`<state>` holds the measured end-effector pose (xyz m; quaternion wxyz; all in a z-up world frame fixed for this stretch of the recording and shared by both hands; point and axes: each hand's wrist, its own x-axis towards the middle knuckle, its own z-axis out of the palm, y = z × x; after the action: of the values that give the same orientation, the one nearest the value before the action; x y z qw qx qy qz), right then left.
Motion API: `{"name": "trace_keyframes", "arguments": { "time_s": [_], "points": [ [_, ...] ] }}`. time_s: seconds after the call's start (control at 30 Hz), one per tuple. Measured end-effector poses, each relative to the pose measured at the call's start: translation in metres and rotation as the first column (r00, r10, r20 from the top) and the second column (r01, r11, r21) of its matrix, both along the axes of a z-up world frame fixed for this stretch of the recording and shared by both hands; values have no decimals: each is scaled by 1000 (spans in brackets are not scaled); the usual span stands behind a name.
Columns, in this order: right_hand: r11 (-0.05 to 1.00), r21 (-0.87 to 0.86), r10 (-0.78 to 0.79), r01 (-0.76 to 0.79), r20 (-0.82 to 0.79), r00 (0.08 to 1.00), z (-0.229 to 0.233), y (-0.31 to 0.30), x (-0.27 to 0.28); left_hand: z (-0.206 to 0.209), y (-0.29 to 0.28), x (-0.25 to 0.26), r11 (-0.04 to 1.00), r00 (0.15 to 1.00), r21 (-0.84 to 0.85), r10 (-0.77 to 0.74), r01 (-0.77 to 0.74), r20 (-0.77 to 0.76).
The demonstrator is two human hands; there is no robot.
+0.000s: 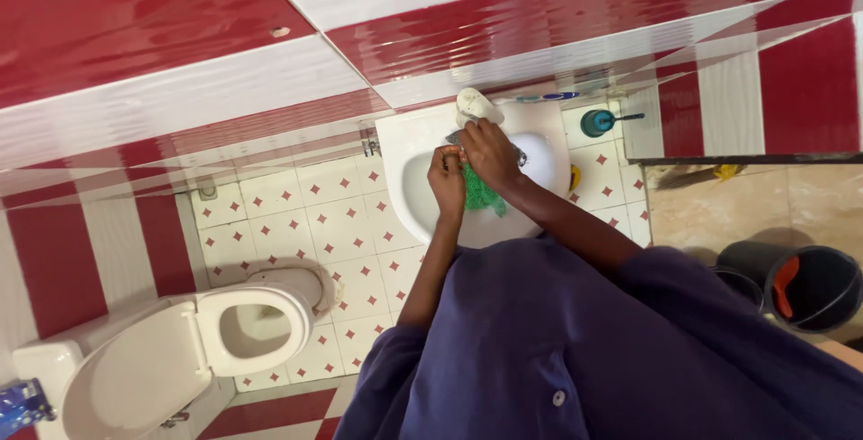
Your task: The recorder is cleaning a bathroom sink and faucet using a sponge and detergent.
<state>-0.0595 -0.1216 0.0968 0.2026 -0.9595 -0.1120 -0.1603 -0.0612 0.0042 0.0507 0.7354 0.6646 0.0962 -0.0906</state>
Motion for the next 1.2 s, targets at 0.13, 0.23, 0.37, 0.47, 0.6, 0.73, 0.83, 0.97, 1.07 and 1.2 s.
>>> {"name": "trace_keyframes", "arguments": {
  "time_s": [0.13,0.23,0.37,0.47,0.6,0.73,0.83,0.97,1.07,1.2],
  "points": [
    [998,54,13,-10,-58,998,36,1,-8,12,-8,-7,981,997,191,25,-38,70],
    [997,70,44,-41,-45,998,44,-1,-24,37,-18,-6,970,987,219,77,-107,141],
    [999,46,-28,30,-52,998,30,-4,-28,61,-25,-5,901,973,427,-29,-73,228],
    [994,92,-50,54,-39,998,24,-8,-28,55,-28,-3,751,912,653,-194,-98,361],
    [995,97,-17,17,-6,1000,15,-26,-38,32,-30,-4,566,815,815,-410,-125,409],
    [995,102,3,-2,-13,1000,18,-18,-30,43,-26,9,462,804,880,-479,-110,352],
    [995,99,0,3,-23,1000,22,-15,-24,43,-28,16,506,823,857,-445,-94,353],
    [984,180,9,-2,-38,999,29,-22,-31,55,-32,17,575,851,816,-398,-58,341],
    [958,288,1,3,-15,1000,25,-31,-40,65,-37,15,631,866,769,-325,-102,381],
    [924,372,-100,93,-2,995,27,-40,-43,85,-43,20,755,968,656,-163,-4,193]
  ]
}}
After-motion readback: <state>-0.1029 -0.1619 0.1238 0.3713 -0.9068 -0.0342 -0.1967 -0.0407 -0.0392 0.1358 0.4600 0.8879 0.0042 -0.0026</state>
